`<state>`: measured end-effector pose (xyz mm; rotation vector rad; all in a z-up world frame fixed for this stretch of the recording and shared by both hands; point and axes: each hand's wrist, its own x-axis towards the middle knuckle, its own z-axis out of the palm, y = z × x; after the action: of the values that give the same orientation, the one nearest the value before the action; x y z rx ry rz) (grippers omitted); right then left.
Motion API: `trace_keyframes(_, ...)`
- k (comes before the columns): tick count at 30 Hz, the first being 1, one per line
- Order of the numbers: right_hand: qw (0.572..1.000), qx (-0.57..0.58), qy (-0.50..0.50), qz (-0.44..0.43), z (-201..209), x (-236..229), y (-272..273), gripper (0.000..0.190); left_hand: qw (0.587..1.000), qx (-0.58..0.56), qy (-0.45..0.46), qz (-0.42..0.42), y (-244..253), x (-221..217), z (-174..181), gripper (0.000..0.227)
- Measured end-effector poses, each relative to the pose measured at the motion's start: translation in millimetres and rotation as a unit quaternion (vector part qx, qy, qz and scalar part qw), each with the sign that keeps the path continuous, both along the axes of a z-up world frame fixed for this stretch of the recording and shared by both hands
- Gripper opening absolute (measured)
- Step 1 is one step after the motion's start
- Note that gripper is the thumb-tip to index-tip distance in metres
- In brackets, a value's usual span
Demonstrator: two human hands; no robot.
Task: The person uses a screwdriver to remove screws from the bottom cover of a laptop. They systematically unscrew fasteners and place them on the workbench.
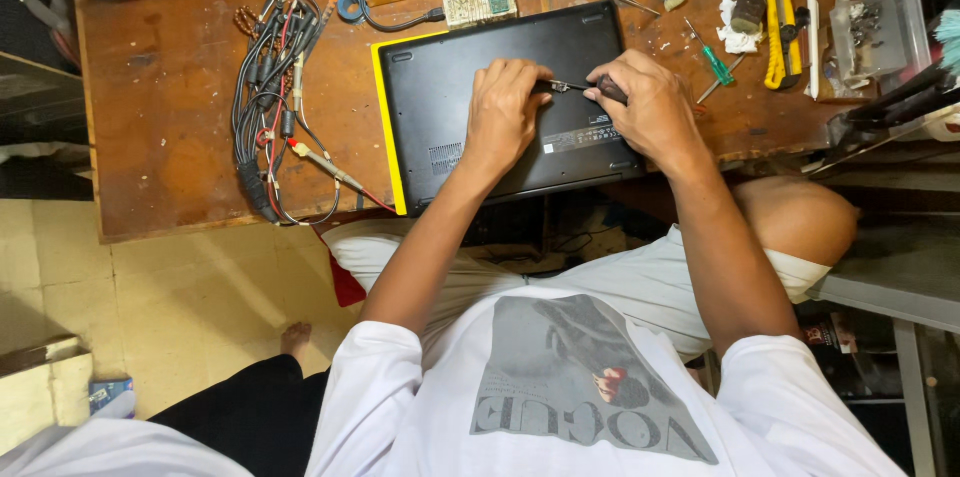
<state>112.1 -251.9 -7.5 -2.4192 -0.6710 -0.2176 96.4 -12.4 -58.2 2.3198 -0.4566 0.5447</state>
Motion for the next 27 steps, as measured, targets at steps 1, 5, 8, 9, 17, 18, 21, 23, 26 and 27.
trace_keyframes(1,1.0,0.001,0.0,0.0,0.9,-1.1,0.6,0.016,1.0,0.001,0.0,0.0,-1.1,3.1,0.2,0.026)
trace_keyframes(5,0.999,0.048,-0.019,-0.015,2.3,-3.7,-2.3,0.016,0.998,0.05,-0.029,-0.013,-6.4,14.5,-2.6,0.023)
trace_keyframes(8,0.997,0.072,-0.024,-0.029,3.3,-9.4,-6.2,0.014,0.992,0.086,-0.094,-0.011,-9.2,16.5,-3.4,0.011)
trace_keyframes(9,0.996,0.082,-0.026,-0.033,4.1,-11.6,-7.1,0.013,0.985,0.095,-0.142,-0.008,-9.7,16.6,-3.0,0.01)
trace_keyframes(17,0.989,0.145,-0.012,-0.032,4.8,-27.0,-3.1,0.01,0.975,0.112,-0.19,-0.007,-12.9,17.5,-11.8,0.018)
trace_keyframes(18,0.989,0.146,-0.013,-0.036,4.0,-27.9,-2.6,0.01,0.975,0.11,-0.194,-0.005,-12.2,16.3,-9.7,0.017)
trace_keyframes(21,0.983,0.176,0.012,-0.057,3.6,-29.5,-1.2,0.008,0.98,0.081,-0.18,-0.003,-11.4,13.0,-2.8,0.015)
trace_keyframes(23,0.976,0.211,0.013,-0.048,3.4,-31.3,-1.9,0.009,0.985,0.055,-0.163,0.0,-9.4,11.4,-0.6,0.014)
trace_keyframes(26,0.948,0.312,0.051,-0.031,9.7,-39.4,5.6,0.014,0.994,-0.006,-0.108,0.004,-5.9,7.0,7.5,0.01)
trace_keyframes(27,0.922,0.376,0.086,-0.022,13.1,-42.7,9.7,0.018,0.997,-0.041,-0.071,0.006,-4.6,5.4,11.1,0.008)
